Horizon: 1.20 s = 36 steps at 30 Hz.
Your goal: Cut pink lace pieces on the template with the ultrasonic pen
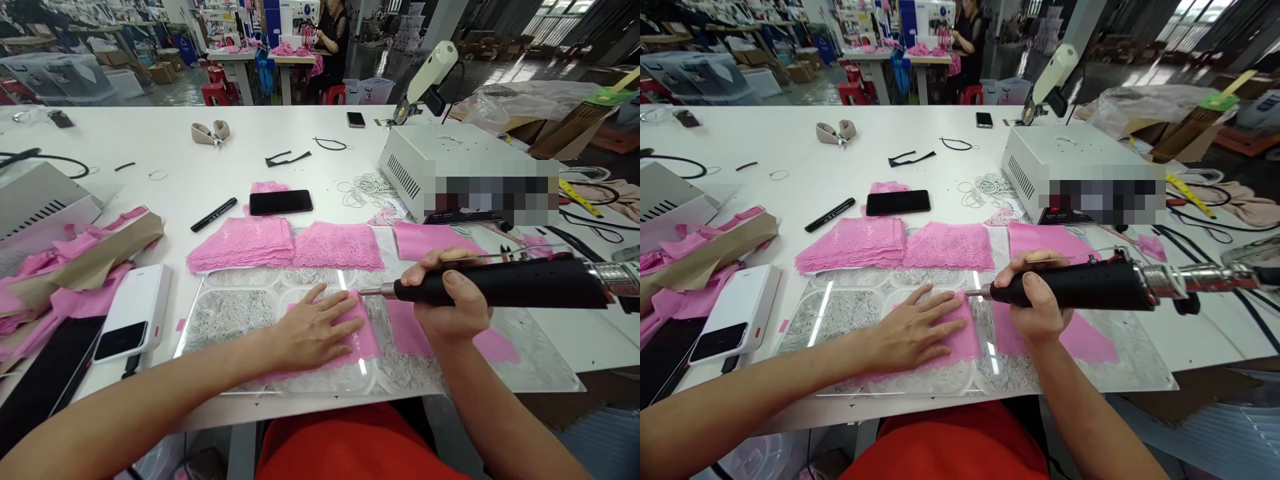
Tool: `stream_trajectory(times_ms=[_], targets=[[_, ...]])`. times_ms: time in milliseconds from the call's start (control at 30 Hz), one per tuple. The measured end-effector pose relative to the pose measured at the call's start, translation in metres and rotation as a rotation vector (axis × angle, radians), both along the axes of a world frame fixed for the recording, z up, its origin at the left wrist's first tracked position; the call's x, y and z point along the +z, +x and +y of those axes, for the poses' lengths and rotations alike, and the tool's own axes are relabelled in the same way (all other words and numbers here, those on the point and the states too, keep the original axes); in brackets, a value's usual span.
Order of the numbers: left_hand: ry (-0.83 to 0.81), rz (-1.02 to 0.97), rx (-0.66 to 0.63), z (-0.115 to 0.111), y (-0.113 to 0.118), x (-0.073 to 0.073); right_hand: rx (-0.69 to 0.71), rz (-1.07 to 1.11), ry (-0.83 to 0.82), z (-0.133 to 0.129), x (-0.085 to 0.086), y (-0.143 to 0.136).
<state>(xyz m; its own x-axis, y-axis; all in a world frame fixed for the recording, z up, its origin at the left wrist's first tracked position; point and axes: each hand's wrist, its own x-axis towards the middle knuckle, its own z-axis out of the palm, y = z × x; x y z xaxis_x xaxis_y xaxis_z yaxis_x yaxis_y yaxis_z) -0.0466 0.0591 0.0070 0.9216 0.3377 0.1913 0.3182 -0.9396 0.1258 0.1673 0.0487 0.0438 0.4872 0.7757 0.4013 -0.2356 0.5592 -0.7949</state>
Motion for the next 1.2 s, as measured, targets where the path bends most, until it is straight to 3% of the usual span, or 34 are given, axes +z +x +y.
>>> stream_trajectory(times_ms=[567,1200], targets=[[-0.068,-0.018,0.0,0.0008,-0.0019,-0.0011,-0.058,0.007,-0.013,0.002,0.0007,-0.0011],[-0.117,-0.009,-0.016,0.0057,-0.0001,0.0036,-0.005,-0.059,0.014,0.0023,-0.0025,-0.0008]])
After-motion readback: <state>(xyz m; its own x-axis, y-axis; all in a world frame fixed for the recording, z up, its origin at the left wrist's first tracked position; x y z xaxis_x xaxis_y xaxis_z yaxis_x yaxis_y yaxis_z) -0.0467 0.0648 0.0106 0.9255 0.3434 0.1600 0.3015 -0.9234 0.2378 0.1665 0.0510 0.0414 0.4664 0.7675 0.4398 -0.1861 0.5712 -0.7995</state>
